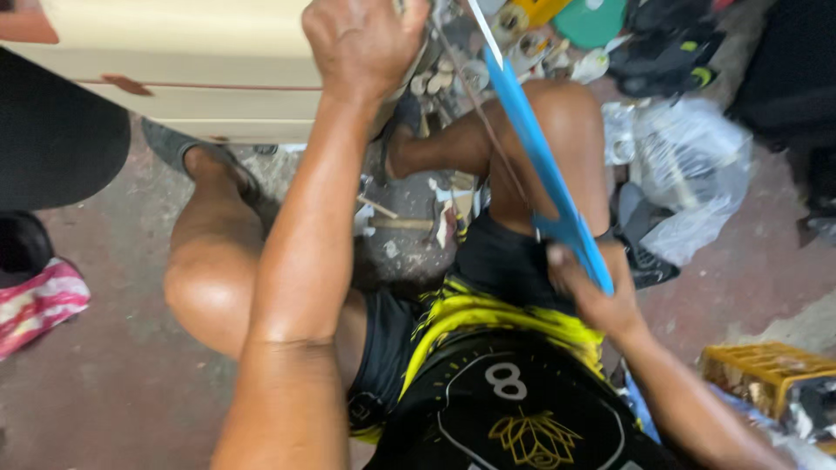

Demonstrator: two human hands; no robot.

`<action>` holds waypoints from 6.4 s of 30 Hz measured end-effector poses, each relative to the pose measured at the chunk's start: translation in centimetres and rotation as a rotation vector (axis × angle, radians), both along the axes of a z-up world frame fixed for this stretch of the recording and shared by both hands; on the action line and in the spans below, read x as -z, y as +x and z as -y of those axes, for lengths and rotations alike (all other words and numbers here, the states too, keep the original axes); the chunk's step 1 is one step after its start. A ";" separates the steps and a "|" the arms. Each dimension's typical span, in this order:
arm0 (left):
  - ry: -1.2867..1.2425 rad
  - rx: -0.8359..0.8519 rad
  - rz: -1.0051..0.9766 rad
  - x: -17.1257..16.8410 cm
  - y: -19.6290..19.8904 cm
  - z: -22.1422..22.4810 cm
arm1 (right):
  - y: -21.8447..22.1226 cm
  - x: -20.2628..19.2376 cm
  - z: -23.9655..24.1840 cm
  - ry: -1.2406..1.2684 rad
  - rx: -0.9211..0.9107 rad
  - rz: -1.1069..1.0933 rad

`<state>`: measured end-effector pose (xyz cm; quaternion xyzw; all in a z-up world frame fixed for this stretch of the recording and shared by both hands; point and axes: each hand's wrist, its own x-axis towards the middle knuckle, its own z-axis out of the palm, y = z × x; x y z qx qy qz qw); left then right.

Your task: The person removes a broken wheel from a suitcase and uses a saw to cut into a replacement wheel assembly to prepare it for installation.

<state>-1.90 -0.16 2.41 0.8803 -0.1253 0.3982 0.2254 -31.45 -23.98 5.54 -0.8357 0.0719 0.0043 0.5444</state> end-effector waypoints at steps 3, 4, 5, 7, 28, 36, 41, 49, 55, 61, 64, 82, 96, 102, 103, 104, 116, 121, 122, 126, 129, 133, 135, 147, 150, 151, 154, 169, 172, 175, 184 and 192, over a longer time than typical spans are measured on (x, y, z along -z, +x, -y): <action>-0.315 0.269 0.074 -0.8 -1.3 1.4 | 10.1 0.1 -3.5 -0.116 0.006 0.124; -0.228 0.178 0.067 -0.4 -1.8 1.2 | 13.0 0.4 -5.5 -0.023 0.174 0.111; -0.140 0.088 0.059 0.1 -2.5 0.6 | 14.9 0.1 -6.2 0.057 0.095 0.061; -0.109 0.021 0.087 0.3 -0.3 -0.3 | 17.7 -0.4 -7.3 0.192 -0.059 0.032; -0.265 0.106 -0.006 0.5 0.1 0.0 | 1.1 1.2 -0.6 -0.010 -0.150 0.034; -0.151 0.022 -0.006 0.8 0.9 0.1 | 18.7 3.3 -5.7 0.061 -0.159 0.038; -0.232 0.074 0.033 0.9 1.2 0.4 | 6.0 1.1 -2.0 -0.111 -0.249 0.172; -0.208 0.139 -0.052 0.7 -0.4 1.0 | 13.5 0.3 -4.6 -0.027 -0.072 -0.024; -0.227 0.117 -0.009 -0.5 0.5 1.6 | 8.9 -0.9 -2.8 -0.025 -0.112 0.023; -0.196 0.101 -0.046 0.2 -0.1 0.8 | 10.5 0.5 -1.8 0.049 -0.164 0.035; -0.196 0.134 -0.048 1.4 -1.1 1.1 | 17.3 1.9 -4.0 0.053 -0.164 0.046; -0.227 0.107 -0.005 0.6 -0.1 -0.1 | 18.9 2.3 -5.0 0.089 -0.177 0.091; -0.164 0.090 -0.044 -0.3 -0.9 0.5 | 18.0 2.8 -5.0 -0.188 -0.176 0.019; -0.163 0.076 -0.012 1.2 -0.2 0.7 | 2.0 2.4 -0.6 0.036 -0.032 -0.143; -0.172 0.096 -0.041 1.8 -1.3 0.5 | -0.5 0.9 -0.6 0.083 0.001 -0.213; -0.180 0.127 -0.022 1.6 -0.7 0.4 | 0.2 -0.2 -1.1 0.098 0.001 -0.203; -0.173 0.141 -0.043 0.8 -0.6 -1.2 | 2.7 5.4 0.0 0.046 -0.211 0.251; -0.147 0.118 -0.039 0.9 -0.7 -0.5 | 3.4 -2.1 -3.1 -0.023 -0.109 -0.015; -0.140 0.148 -0.056 1.1 -1.1 -0.3 | 6.8 -3.2 -5.0 -0.074 -0.134 0.054; -0.138 0.160 -0.059 0.6 -1.7 -0.3 | 17.6 -2.7 -8.0 -0.117 -0.200 0.034; -0.151 0.165 -0.013 -0.4 -0.3 0.0 | 11.9 0.7 -4.4 -0.228 -0.193 0.090; -0.128 0.135 -0.044 0.7 -2.1 -0.8 | -1.5 1.2 -1.0 0.126 0.021 -0.223; -0.130 0.144 0.018 -0.1 -1.4 -0.5 | 0.9 -1.1 -1.5 0.194 -0.003 -0.257; -0.130 0.151 -0.071 0.9 -3.0 -0.6 | 2.2 2.4 -1.4 0.072 0.013 -0.220; -0.154 0.180 -0.074 0.5 -2.9 -1.4 | 1.0 -1.9 -2.5 -0.019 -0.172 0.151; -0.160 0.160 -0.056 0.5 -3.0 -1.5 | 2.8 -3.3 -3.7 -0.062 -0.266 0.317; -0.165 0.209 -0.030 0.7 -2.4 -0.4 | 13.0 -3.8 -7.9 -0.057 -0.254 0.125; -0.206 0.150 -0.065 1.0 -2.0 0.2 | 12.4 0.3 -4.3 -0.097 -0.172 0.107; -0.178 0.103 -0.046 0.8 -0.9 -0.5 | 17.9 1.8 -5.8 -0.061 -0.264 0.185; -0.214 0.133 0.038 0.1 1.0 -0.8 | 11.5 0.5 -4.0 -0.270 -0.273 0.410; -0.168 0.125 -0.052 1.9 -0.8 0.7 | 11.9 1.2 -4.5 -0.072 -0.178 0.089; -0.188 0.135 0.005 1.6 -0.1 -0.4 | 2.9 1.9 -0.5 -0.131 -0.094 0.021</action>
